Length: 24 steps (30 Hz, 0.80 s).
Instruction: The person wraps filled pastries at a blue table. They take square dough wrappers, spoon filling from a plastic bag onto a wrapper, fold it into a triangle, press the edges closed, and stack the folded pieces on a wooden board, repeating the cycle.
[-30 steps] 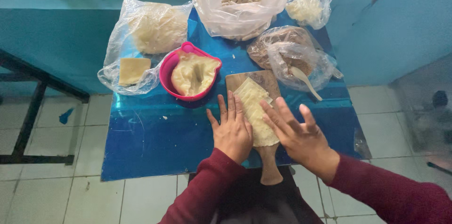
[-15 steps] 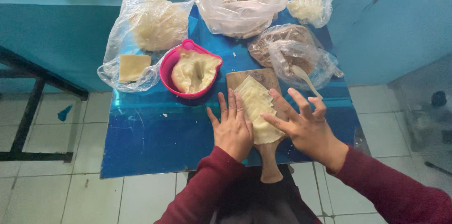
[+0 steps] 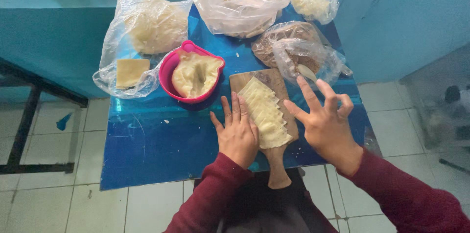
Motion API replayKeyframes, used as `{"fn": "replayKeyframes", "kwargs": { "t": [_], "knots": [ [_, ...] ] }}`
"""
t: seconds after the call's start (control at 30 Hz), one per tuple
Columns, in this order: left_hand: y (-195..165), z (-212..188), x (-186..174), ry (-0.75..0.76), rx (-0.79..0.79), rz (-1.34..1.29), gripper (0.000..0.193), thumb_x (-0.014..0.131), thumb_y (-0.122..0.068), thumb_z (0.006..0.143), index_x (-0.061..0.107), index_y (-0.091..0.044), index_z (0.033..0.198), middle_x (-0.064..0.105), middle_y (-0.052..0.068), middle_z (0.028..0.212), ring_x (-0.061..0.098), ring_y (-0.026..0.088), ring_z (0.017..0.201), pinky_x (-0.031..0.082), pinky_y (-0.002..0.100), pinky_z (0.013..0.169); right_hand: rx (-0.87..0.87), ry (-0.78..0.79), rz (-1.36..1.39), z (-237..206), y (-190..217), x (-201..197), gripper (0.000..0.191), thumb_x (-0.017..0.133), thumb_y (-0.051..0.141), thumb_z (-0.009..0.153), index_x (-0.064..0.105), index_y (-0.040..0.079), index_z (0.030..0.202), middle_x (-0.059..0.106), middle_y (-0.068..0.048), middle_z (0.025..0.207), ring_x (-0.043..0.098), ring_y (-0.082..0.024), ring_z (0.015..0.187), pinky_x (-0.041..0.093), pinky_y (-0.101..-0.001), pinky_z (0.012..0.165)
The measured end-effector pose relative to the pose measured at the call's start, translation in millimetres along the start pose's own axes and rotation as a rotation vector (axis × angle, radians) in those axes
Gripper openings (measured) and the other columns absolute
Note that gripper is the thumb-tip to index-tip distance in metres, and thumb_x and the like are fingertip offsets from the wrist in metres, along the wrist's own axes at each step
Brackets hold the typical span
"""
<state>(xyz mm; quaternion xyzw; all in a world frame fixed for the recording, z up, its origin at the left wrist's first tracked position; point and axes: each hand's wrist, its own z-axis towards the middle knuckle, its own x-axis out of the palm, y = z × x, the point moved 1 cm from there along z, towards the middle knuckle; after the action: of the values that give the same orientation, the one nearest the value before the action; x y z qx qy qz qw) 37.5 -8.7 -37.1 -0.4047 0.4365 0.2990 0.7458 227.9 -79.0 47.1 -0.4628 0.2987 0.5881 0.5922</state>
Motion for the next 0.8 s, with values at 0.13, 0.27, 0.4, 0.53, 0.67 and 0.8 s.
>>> {"fn": "replayKeyframes", "kwargs": {
  "t": [0.13, 0.27, 0.4, 0.53, 0.67, 0.8],
  "knots": [
    [0, -2, 1, -0.055, -0.011, -0.036, 0.064, 0.043, -0.03, 0.103, 0.034, 0.005, 0.155, 0.024, 0.023, 0.167, 0.012, 0.043, 0.156, 0.011, 0.069, 0.119, 0.173, 0.133, 0.556, -5, 5, 1, 0.027, 0.077, 0.022, 0.079, 0.071, 0.02, 0.106, 0.071, 0.005, 0.106, 0.06, -0.019, 0.105, 0.037, -0.0427, 0.093],
    [0, -5, -1, -0.131, 0.007, -0.113, 0.066, 0.046, -0.038, 0.106, 0.035, 0.003, 0.156, 0.026, 0.024, 0.166, 0.014, 0.045, 0.156, 0.014, 0.07, 0.118, 0.283, 0.22, 0.6, -14, 17, 8, 0.028, 0.08, 0.025, 0.077, 0.067, 0.016, 0.1, 0.071, 0.005, 0.088, 0.062, -0.02, 0.091, 0.039, -0.0398, 0.078],
    [-1, -6, -11, -0.162, 0.02, -0.145, 0.06, 0.051, -0.038, 0.105, 0.043, -0.003, 0.153, 0.031, 0.023, 0.164, 0.015, 0.045, 0.156, 0.016, 0.069, 0.119, 0.338, 0.277, 0.686, -18, 16, 11, 0.026, 0.078, 0.022, 0.08, 0.065, 0.017, 0.102, 0.072, 0.006, 0.081, 0.064, -0.018, 0.088, 0.04, -0.0383, 0.079],
    [-3, -11, -31, -0.267, 0.056, -0.251, 0.04, 0.062, -0.027, 0.1, 0.057, -0.006, 0.134, 0.051, 0.018, 0.148, 0.032, 0.045, 0.15, 0.027, 0.065, 0.116, 0.326, 0.323, 0.692, -16, 10, 10, 0.03, 0.08, 0.023, 0.077, 0.065, 0.016, 0.102, 0.072, 0.005, 0.081, 0.063, -0.02, 0.086, 0.041, -0.0398, 0.078],
    [-6, -31, -57, -0.25, 0.03, -0.392, 0.023, 0.073, -0.02, 0.091, 0.066, -0.009, 0.109, 0.064, 0.01, 0.109, 0.06, 0.033, 0.113, 0.048, 0.045, 0.098, 0.323, 0.042, 0.518, -14, -12, 6, 0.03, 0.081, 0.025, 0.079, 0.065, 0.015, 0.104, 0.071, -0.001, 0.092, 0.062, -0.027, 0.092, 0.045, -0.0423, 0.08],
    [-6, -40, -72, -0.211, -0.003, -0.333, 0.019, 0.076, -0.025, 0.088, 0.066, -0.012, 0.095, 0.064, 0.004, 0.095, 0.059, 0.027, 0.094, 0.046, 0.04, 0.079, 0.36, -0.096, 0.2, -2, -47, 24, 0.032, 0.08, 0.023, 0.083, 0.065, 0.012, 0.109, 0.07, -0.009, 0.103, 0.062, -0.033, 0.097, 0.047, -0.0461, 0.082]
  ]
}}
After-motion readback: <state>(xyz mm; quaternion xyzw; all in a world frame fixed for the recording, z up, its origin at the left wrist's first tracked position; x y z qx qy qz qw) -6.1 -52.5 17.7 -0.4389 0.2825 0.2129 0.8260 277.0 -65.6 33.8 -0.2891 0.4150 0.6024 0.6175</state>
